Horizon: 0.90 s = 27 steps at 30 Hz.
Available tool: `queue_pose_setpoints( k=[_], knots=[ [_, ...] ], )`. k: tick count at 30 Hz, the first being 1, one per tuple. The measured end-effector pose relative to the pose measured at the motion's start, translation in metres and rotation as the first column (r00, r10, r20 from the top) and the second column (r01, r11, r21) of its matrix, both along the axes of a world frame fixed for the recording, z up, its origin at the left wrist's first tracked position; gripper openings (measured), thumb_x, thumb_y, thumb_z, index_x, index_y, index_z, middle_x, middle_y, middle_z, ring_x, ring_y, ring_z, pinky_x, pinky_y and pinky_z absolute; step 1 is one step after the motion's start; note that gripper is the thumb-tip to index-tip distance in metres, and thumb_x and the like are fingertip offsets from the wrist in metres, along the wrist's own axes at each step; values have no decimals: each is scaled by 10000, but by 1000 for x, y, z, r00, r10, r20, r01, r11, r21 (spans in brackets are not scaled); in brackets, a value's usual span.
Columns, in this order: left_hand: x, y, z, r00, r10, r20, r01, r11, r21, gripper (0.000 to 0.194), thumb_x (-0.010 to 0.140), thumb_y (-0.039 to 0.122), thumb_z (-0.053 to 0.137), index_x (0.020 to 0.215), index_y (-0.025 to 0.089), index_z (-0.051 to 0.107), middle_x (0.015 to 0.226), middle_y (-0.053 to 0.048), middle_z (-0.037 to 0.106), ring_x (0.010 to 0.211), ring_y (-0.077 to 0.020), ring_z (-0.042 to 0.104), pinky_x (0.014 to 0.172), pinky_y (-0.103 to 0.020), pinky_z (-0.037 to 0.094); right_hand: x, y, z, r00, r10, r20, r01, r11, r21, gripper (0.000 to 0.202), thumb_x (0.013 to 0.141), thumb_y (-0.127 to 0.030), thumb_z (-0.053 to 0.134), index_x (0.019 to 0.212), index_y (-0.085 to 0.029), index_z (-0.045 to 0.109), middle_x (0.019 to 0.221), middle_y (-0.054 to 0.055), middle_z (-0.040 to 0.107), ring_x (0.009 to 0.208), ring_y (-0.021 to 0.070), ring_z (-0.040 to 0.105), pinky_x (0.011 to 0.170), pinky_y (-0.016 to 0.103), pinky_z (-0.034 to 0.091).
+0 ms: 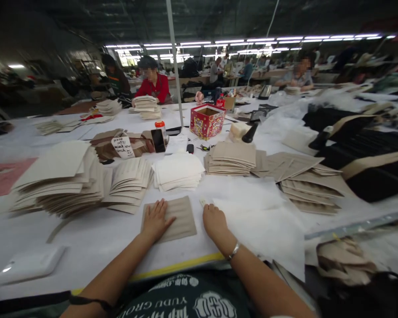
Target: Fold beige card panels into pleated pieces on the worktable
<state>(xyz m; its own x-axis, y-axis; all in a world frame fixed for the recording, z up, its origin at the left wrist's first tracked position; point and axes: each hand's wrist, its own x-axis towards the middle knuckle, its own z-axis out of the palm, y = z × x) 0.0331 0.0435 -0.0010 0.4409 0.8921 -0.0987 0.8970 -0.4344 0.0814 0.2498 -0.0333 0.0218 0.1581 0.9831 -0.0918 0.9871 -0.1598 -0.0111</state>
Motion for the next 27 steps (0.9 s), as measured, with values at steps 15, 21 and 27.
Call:
queue_pose_setpoints(
  k=[15,21,27],
  knots=[
    [25,13,1,932,-344,118,354,931,-84,802,748,642,495,1409,224,319,1490,-92,312,1364,-279,259,1122,-492,92,14,61,22,554,-134,-822,462,871,169,347,858,-452,364,719,-182,532,623,9,545,617,161,534,567,249,395],
    [-17,-2,-6,970,-232,72,233,972,-1,770,754,624,496,1391,215,356,1491,-107,302,1366,-310,252,1108,-544,95,-9,91,23,747,-61,-662,353,880,317,403,868,-469,420,572,-199,464,576,14,546,587,140,525,548,234,350],
    [-29,-12,-10,982,-171,74,170,985,28,758,753,624,497,1381,216,378,1488,-94,310,1376,-304,231,1114,-516,121,-22,93,20,825,-99,-557,247,948,198,324,876,-386,473,705,-153,619,668,63,655,662,153,603,589,218,382]
  ],
)
